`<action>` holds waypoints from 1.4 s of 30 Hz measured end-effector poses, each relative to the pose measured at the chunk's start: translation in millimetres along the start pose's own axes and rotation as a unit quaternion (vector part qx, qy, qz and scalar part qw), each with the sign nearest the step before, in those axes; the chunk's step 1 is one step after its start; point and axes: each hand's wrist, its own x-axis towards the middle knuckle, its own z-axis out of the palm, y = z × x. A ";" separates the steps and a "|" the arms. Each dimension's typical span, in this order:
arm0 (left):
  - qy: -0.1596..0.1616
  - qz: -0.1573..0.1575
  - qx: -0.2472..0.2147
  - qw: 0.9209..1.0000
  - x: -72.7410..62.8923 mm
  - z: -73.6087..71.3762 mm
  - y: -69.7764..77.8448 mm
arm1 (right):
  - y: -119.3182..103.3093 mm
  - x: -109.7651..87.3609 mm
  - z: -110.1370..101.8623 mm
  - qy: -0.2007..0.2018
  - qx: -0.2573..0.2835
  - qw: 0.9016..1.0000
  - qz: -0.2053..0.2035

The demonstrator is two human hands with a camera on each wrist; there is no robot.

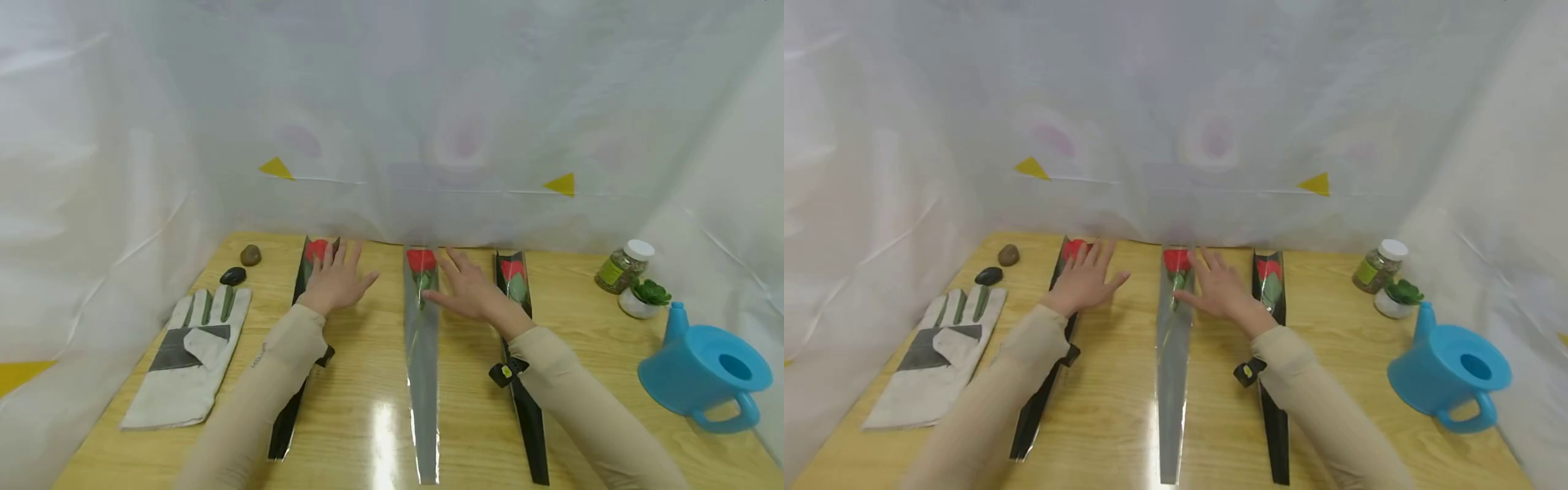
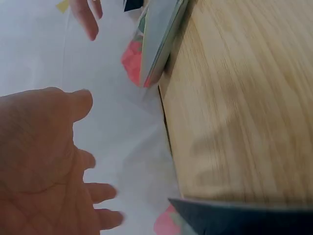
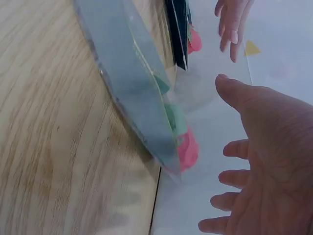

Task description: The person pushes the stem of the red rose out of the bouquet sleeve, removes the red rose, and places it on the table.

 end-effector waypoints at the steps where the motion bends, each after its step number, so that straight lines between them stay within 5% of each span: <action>1: -0.003 0.005 -0.007 1.000 -4.4 -1.5 -4.0 | -3.1 0.6 0.2 0.000 0.001 1.000 -0.007; 8: 0.009 0.048 -0.033 0.998 -52.6 -11.6 -42.3 | -22.2 5.1 5.9 -0.020 -0.003 0.999 -0.042; 12: 0.014 0.028 -0.026 0.999 -76.0 -6.2 -66.0 | -28.5 9.6 12.5 0.010 -0.016 0.996 -0.086; 15: 0.004 0.008 -0.066 0.998 -89.2 1.6 -76.0 | -34.3 13.3 18.1 0.022 -0.005 0.993 -0.115; 22: -0.002 -0.041 -0.200 0.979 -112.9 17.5 -85.5 | -52.4 22.7 31.1 -0.049 0.153 0.982 -0.103; 26: 0.013 -0.076 -0.282 0.956 -118.8 24.6 -88.1 | -62.8 28.9 41.4 -0.123 0.284 0.950 -0.040; 31: 0.029 -0.114 -0.351 0.929 -120.9 35.7 -91.6 | -74.2 35.3 58.1 -0.177 0.431 0.884 0.037; 36: 0.005 -0.138 -0.418 0.898 -122.7 39.6 -96.3 | -85.5 38.1 67.6 -0.198 0.478 0.854 0.046; 38: -0.023 -0.139 -0.454 0.880 -124.3 39.0 -98.1 | -89.7 37.3 69.6 -0.212 0.488 0.845 0.047; 42: -0.071 -0.122 -0.542 0.828 -126.4 39.4 -98.4 | -94.9 36.0 73.5 -0.230 0.517 0.823 0.056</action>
